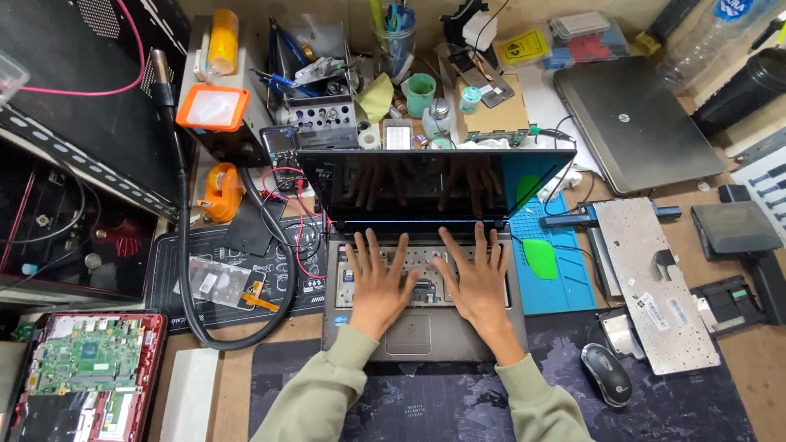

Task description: Disassembling a laptop by prying off the keyboard and removing internal screws with a screwdriver.

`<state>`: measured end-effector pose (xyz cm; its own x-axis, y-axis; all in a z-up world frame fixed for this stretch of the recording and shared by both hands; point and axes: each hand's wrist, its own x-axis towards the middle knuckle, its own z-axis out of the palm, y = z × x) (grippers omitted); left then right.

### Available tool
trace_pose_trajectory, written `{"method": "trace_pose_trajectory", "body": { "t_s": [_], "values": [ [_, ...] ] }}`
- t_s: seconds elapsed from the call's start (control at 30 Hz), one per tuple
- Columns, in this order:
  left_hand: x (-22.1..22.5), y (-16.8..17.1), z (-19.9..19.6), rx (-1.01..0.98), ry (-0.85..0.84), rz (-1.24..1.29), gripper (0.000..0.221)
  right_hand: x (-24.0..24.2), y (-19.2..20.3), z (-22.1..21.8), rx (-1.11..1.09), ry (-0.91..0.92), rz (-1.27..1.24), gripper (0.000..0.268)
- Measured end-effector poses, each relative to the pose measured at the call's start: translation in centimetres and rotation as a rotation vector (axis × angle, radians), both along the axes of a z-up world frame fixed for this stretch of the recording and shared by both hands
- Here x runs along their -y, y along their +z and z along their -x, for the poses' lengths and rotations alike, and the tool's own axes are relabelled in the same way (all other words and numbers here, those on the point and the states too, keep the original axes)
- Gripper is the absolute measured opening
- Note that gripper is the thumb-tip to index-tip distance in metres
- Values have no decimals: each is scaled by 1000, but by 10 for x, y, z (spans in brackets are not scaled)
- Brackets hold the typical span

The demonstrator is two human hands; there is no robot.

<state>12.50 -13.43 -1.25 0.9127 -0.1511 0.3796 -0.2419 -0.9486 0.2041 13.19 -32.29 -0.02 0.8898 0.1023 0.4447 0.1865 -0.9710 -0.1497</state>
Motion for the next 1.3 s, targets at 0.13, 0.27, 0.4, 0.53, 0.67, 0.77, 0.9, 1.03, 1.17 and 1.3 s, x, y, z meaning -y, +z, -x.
{"method": "trace_pose_trajectory", "body": {
  "t_s": [0.13, 0.27, 0.4, 0.53, 0.67, 0.77, 0.9, 1.03, 1.17, 1.3],
  "values": [
    [19, 3, -1, 89, 91, -5, 57, 7, -10, -3, 19, 29, -51, 49],
    [19, 1, 2, 123, 65, -23, 53, 11, -8, 0, 11, 68, 6, 56],
    [18, -2, -3, 106, 7, 56, 50, 28, 2, -2, -61, 166, -7, 62],
    [13, 0, -1, 45, -9, 100, 50, 43, 9, 2, -221, 239, -101, 56],
    [15, -1, 1, 33, -17, 68, 56, 46, 11, 1, -266, 228, -136, 54],
    [19, -1, 4, 34, -17, 41, 59, 48, 10, 1, -278, 196, -174, 50],
    [29, 17, 17, 45, -146, 58, 50, 46, 17, 0, -273, 179, -198, 46],
    [57, 6, 62, 62, -443, 77, 63, 50, 14, -4, -289, 246, -283, 50],
    [71, 7, 90, 101, -742, 69, 45, 58, -1, -8, -127, 232, -261, 39],
    [78, 8, 96, 279, -750, 61, 20, 64, 0, -9, -130, 88, -511, 32]
  ]
}}
